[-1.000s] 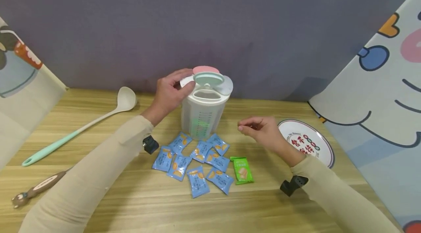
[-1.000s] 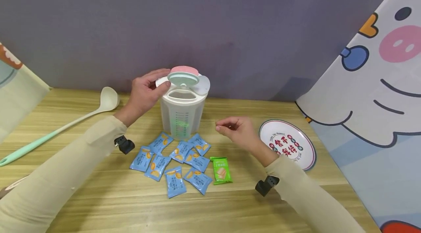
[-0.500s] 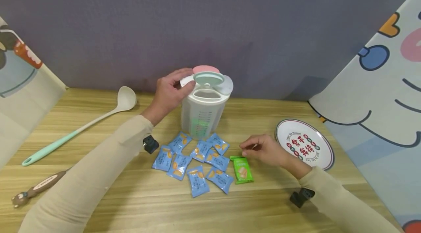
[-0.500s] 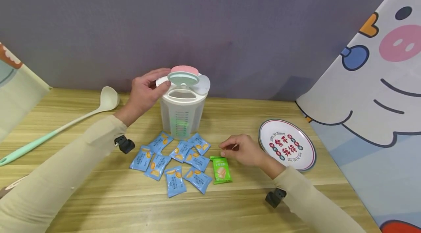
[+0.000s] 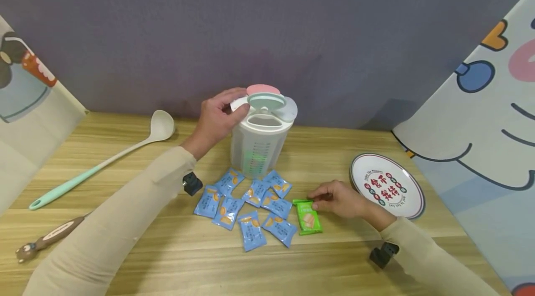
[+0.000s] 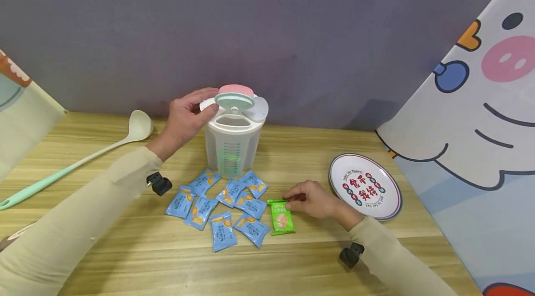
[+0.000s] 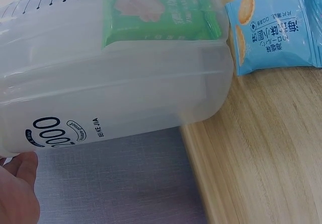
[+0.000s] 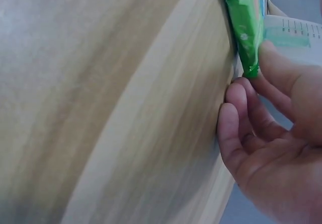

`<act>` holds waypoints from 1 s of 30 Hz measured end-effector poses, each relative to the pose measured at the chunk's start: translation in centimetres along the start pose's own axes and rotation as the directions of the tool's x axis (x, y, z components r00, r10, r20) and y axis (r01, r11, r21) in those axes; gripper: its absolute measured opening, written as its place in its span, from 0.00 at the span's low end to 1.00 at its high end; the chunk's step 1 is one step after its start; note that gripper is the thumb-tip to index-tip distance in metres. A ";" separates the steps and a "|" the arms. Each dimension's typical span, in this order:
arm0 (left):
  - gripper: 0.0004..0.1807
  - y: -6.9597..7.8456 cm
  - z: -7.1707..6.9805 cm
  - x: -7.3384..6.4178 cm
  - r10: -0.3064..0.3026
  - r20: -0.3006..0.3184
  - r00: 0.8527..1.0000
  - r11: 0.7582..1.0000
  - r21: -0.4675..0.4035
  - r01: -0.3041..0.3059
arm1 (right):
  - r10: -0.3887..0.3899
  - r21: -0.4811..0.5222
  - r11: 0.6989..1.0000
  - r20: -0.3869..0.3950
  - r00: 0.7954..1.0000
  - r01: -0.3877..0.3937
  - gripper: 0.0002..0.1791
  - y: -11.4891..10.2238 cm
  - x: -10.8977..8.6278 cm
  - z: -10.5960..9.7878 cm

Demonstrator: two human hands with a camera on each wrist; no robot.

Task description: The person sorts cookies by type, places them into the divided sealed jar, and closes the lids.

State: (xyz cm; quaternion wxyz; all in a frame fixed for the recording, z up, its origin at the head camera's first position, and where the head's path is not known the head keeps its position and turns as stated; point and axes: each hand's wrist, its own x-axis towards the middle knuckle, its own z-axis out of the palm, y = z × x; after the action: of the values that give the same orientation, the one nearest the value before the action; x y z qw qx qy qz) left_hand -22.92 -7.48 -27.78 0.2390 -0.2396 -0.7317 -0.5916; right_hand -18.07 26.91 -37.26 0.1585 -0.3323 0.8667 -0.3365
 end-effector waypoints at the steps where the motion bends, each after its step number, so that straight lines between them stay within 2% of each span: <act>1: 0.17 0.0 0.0 0.0 0.001 -0.001 1.000 1.000 0.001 -0.001 | 0.003 0.004 1.000 0.006 1.000 -0.003 0.14 0.1 0.0 0.0; 4: 0.17 -0.1 0.0 0.0 0.009 -0.005 1.000 1.000 0.005 -0.009 | 0.006 0.008 1.000 0.022 1.000 -0.006 0.12 0.4 0.2 -0.1; 11: 0.17 -3.9 0.1 0.6 0.032 -0.030 0.999 0.999 0.002 -0.032 | 0.006 0.042 0.999 0.042 0.999 -0.008 0.04 1.3 0.3 -0.2; 20: 0.16 -3.3 0.3 0.5 0.036 -0.028 0.999 0.999 0.022 -0.036 | 0.012 0.064 0.998 0.013 1.000 -0.013 0.02 1.7 0.0 -0.3; 30: 0.17 -3.7 0.3 0.7 0.034 -0.025 0.999 0.999 0.001 -0.034 | 0.000 0.188 0.982 0.008 1.000 -0.002 0.05 1.6 -0.5 -1.2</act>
State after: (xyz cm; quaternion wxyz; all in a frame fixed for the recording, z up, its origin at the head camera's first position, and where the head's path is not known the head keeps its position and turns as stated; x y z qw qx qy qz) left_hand -25.80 -7.82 -30.21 0.2581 -0.2448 -0.7247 -0.5901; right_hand -19.02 28.69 -37.49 0.1929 -0.3167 0.8306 -0.4155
